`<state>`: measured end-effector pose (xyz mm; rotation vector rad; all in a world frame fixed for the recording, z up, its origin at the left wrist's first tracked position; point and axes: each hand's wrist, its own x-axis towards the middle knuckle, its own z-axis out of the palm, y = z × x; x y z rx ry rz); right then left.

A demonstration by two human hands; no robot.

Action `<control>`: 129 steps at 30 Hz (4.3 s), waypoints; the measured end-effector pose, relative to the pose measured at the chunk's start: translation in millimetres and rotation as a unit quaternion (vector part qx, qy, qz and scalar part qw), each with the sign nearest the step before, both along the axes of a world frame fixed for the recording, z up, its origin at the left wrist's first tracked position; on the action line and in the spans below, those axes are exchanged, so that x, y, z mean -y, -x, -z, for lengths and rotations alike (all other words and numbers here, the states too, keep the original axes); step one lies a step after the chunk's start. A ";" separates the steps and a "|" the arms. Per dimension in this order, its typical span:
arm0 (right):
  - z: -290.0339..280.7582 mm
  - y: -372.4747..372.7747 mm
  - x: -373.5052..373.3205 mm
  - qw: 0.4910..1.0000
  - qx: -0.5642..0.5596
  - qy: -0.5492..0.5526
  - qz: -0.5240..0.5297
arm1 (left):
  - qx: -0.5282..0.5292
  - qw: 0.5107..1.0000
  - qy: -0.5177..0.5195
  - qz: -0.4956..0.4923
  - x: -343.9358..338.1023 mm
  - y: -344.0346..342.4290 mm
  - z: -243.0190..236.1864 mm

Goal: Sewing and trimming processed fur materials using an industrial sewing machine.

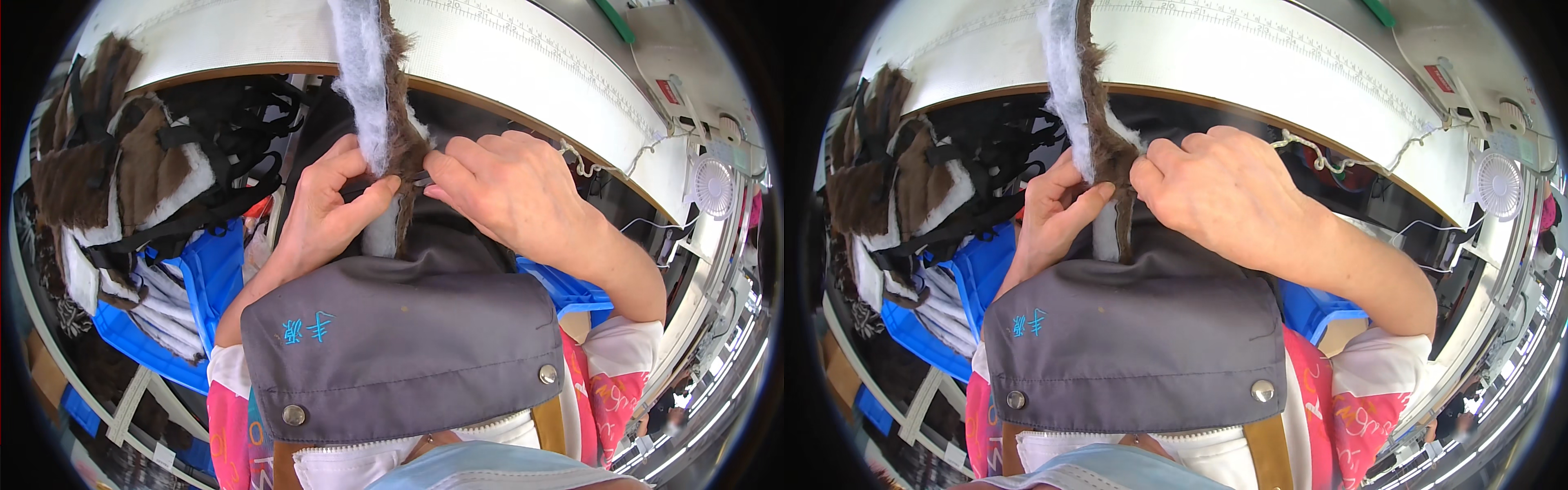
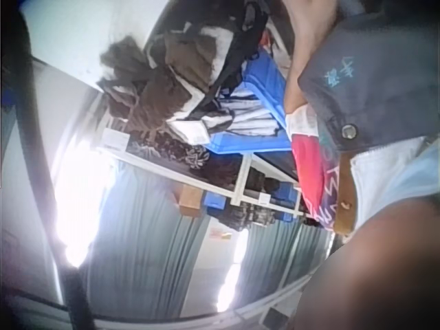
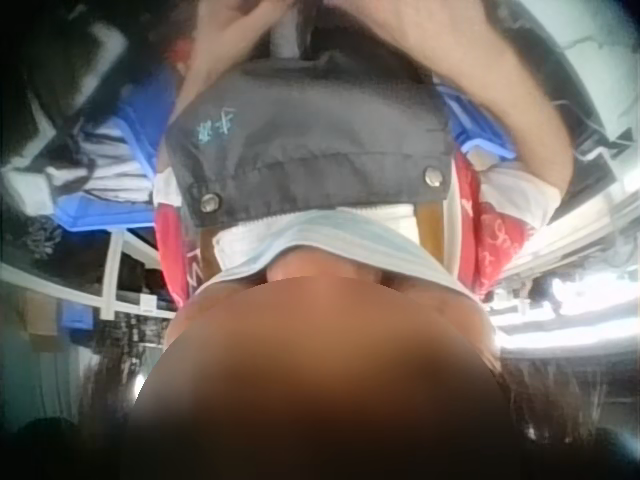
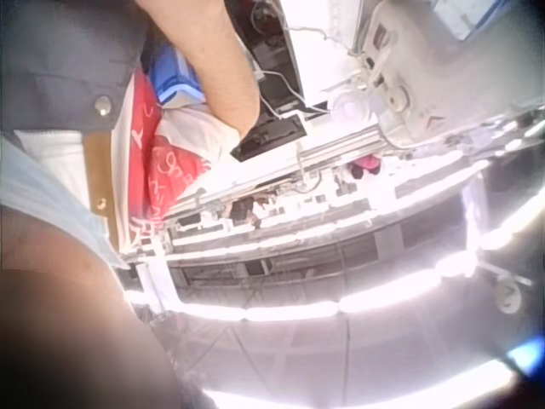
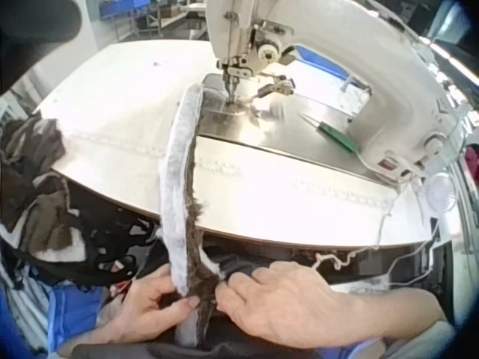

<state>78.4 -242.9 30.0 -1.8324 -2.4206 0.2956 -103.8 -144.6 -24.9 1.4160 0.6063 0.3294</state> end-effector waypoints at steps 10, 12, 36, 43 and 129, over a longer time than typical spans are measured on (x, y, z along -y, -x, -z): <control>-3.8 -0.9 -10.2 0.998 -0.009 0.043 -0.055 | -0.002 0.999 0.025 0.022 0.9 1.4 -1.8; -3.4 -1.1 -11.6 0.997 -0.017 0.039 -0.063 | 0.003 0.999 0.039 0.023 1.8 2.0 -1.3; 46.0 16.2 -3.4 0.724 -0.605 0.153 0.293 | 0.027 0.997 0.056 -0.034 -11.4 8.8 8.4; 50.0 13.6 8.1 0.709 -0.619 0.115 0.316 | -0.103 0.990 0.095 0.008 -7.0 4.1 4.8; 13.1 17.6 -18.9 0.838 -0.475 -0.035 0.265 | 0.226 0.960 0.120 -0.115 -35.8 -73.8 -23.1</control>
